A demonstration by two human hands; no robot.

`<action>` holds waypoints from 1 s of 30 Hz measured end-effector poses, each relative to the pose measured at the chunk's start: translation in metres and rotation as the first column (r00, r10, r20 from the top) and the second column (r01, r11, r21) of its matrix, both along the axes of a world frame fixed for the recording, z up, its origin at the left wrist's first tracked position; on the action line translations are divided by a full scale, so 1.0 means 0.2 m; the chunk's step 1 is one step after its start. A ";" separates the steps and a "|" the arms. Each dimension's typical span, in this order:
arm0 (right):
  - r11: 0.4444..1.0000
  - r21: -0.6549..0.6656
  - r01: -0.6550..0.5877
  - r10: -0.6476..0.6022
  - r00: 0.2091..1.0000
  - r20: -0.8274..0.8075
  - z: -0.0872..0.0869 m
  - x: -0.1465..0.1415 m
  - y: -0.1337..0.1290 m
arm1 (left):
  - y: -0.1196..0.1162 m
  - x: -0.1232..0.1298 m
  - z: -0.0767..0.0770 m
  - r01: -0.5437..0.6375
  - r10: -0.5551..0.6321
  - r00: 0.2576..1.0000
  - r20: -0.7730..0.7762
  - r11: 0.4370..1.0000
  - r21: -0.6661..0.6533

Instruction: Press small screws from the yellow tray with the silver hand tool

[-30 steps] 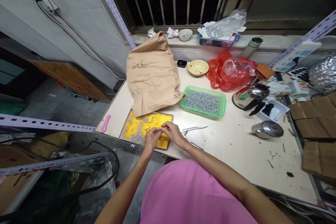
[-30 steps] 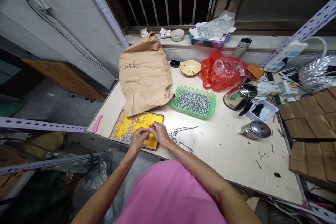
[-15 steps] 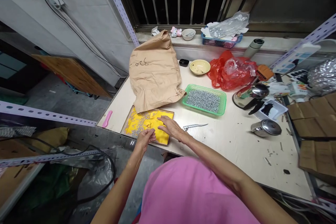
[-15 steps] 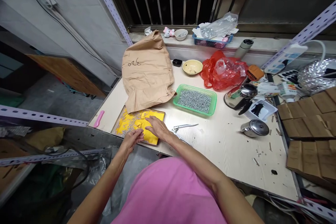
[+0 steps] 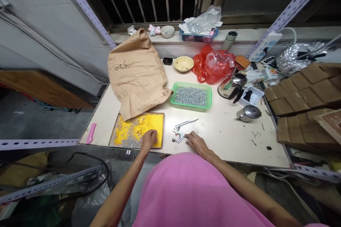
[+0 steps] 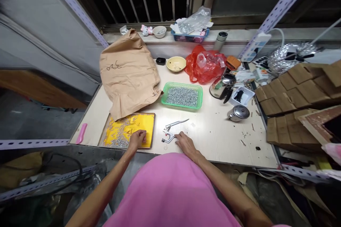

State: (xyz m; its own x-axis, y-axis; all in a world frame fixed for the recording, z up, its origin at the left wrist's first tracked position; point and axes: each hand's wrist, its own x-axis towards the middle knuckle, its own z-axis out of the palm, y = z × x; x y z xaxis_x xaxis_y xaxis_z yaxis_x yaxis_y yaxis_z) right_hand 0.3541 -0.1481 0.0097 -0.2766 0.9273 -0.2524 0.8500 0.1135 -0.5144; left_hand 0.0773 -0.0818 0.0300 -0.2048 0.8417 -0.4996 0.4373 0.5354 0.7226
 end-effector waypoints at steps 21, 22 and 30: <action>0.983 0.037 -0.179 0.158 0.934 0.320 -0.06 0.04 0.13 | -0.03 0.43 -0.15 0.110 -0.069 0.985 0.157 0.958 -0.267; 0.982 0.046 -0.182 0.158 0.933 0.325 -0.06 0.05 0.14 | -0.03 0.43 -0.15 0.092 -0.045 0.985 0.169 0.956 -0.277; 0.970 0.053 -0.237 0.209 0.924 0.319 -0.04 0.08 0.21 | -0.04 0.46 -0.16 0.008 0.065 0.981 0.185 0.929 -0.371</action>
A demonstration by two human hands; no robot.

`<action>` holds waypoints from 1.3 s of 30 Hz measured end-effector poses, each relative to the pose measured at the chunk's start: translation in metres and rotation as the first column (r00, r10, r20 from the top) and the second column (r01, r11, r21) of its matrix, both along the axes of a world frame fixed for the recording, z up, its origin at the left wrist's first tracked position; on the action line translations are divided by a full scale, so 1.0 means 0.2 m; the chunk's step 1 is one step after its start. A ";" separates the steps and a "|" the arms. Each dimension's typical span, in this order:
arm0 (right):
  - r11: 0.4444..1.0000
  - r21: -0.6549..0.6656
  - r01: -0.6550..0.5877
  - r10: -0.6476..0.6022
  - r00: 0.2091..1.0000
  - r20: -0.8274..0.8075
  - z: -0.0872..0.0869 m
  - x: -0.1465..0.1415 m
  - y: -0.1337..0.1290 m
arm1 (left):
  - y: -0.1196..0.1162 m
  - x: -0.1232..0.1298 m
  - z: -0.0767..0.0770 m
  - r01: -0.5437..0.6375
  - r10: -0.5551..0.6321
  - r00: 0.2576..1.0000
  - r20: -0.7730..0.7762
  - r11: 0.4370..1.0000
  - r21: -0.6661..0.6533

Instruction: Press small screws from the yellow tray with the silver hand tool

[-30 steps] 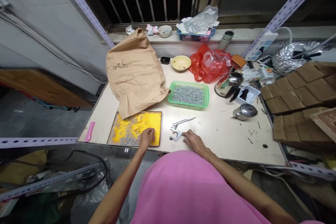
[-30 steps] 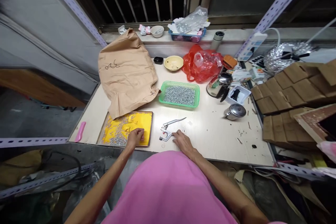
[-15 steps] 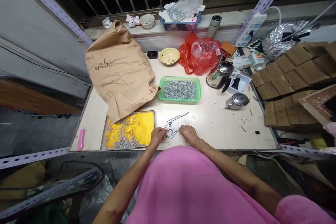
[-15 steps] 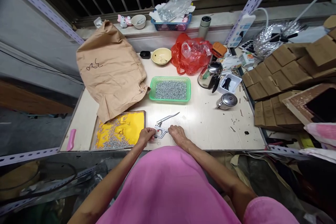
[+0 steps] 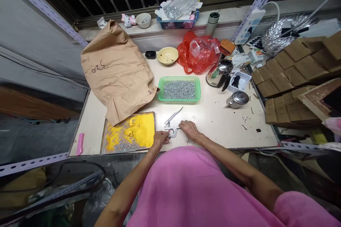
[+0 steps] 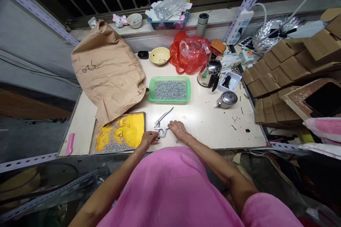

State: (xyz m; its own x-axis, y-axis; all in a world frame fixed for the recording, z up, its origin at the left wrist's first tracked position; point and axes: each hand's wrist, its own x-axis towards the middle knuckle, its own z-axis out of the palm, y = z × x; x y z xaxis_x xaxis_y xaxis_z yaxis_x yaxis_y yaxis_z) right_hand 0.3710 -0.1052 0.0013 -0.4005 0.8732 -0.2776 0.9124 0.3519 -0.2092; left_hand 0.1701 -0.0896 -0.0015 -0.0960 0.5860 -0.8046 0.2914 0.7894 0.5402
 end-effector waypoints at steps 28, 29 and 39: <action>0.996 0.047 0.070 -0.068 0.997 -0.038 -0.09 0.00 -0.03 | 0.03 0.04 0.01 0.029 -0.035 0.998 -0.056 0.995 -0.098; 0.996 0.046 0.070 -0.069 0.997 -0.037 -0.09 0.00 -0.03 | 0.03 0.04 0.01 0.052 -0.058 0.996 -0.071 0.995 -0.083; 0.992 0.042 0.122 -0.118 0.988 -0.102 -0.04 -0.01 0.00 | 0.02 0.05 0.00 0.132 -0.135 0.986 -0.094 0.990 -0.040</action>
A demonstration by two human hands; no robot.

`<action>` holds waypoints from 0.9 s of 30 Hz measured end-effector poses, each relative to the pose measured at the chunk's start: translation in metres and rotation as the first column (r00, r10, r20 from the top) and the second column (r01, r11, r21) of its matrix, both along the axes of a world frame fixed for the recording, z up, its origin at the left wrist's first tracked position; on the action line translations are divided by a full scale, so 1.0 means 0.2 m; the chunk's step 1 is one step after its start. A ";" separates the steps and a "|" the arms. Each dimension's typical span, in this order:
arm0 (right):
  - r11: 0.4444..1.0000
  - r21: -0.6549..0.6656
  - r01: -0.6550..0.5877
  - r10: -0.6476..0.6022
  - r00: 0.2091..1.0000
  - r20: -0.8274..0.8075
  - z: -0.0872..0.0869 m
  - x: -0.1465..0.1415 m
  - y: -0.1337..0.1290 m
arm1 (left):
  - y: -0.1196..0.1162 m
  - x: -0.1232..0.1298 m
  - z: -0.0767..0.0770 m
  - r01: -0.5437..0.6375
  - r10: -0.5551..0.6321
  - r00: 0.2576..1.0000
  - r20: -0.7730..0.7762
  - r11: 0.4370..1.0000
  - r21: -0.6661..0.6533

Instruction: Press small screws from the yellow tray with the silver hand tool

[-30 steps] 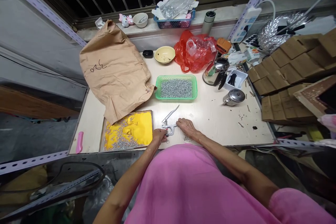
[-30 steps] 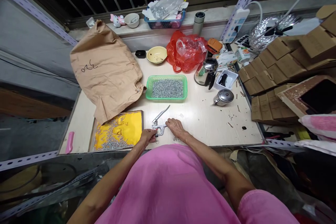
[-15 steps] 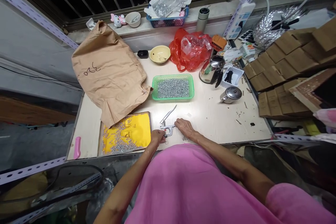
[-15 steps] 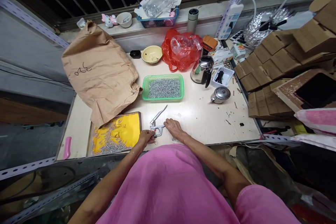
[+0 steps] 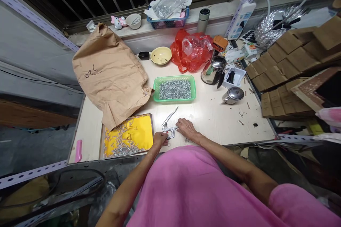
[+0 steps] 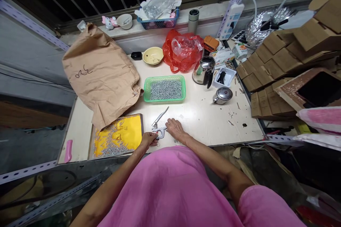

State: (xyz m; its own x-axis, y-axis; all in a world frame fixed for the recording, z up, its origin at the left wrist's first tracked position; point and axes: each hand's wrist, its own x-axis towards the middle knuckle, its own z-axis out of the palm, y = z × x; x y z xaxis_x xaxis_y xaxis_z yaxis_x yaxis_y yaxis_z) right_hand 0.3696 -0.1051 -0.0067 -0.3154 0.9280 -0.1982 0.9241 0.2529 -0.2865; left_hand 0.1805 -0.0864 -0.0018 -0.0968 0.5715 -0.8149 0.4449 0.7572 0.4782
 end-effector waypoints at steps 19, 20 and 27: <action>0.974 0.010 -0.227 0.225 0.970 0.094 0.05 0.04 0.27 | -0.03 0.00 -0.01 -0.042 0.043 0.999 -0.018 0.999 0.021; 0.974 0.015 -0.227 0.224 0.970 0.098 0.04 0.03 0.27 | -0.03 0.01 -0.01 -0.046 0.047 0.999 -0.019 0.999 0.017; 0.980 -0.003 -0.197 0.197 0.975 0.105 0.01 0.02 0.24 | -0.04 0.01 0.01 -0.057 0.057 0.998 -0.024 0.998 -0.008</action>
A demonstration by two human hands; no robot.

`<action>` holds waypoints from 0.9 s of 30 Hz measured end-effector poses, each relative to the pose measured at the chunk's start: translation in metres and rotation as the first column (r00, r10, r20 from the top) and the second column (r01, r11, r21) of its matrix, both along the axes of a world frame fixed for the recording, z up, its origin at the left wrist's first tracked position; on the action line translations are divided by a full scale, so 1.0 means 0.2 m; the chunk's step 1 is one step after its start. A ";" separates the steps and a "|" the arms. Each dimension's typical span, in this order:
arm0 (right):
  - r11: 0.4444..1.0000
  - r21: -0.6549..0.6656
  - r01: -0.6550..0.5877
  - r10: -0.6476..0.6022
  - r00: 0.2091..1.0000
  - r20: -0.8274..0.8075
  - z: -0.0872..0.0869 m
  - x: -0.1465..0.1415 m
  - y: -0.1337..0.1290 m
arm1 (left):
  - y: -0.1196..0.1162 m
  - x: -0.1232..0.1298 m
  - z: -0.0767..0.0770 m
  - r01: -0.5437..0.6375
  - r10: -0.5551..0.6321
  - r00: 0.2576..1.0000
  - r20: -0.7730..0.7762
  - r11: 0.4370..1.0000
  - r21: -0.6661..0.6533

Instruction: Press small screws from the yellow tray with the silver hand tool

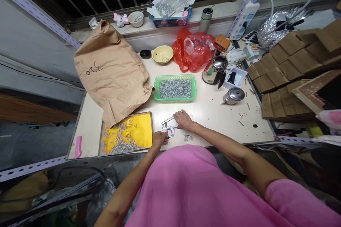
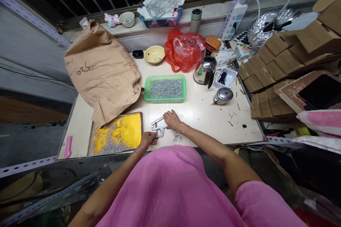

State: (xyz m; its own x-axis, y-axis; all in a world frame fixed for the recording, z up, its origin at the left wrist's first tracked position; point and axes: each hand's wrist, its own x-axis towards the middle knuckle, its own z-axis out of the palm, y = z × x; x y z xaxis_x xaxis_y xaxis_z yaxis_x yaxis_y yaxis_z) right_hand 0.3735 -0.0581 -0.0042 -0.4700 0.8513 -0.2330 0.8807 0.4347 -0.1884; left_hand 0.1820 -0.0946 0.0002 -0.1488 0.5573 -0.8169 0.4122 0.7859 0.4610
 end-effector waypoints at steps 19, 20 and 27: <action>0.996 -0.001 0.091 -0.091 0.995 -0.035 0.02 0.04 -0.06 | 0.17 0.20 0.01 0.951 -0.664 0.293 -0.688 0.127 0.282; 0.994 -0.001 0.113 -0.113 0.993 -0.029 0.02 0.05 -0.06 | 0.17 0.20 0.01 0.954 -0.663 0.287 -0.691 0.130 0.271; 0.995 -0.036 0.091 -0.092 0.995 -0.032 0.00 0.14 -0.07 | 0.19 0.28 0.06 0.976 -0.684 0.212 -0.698 0.120 0.179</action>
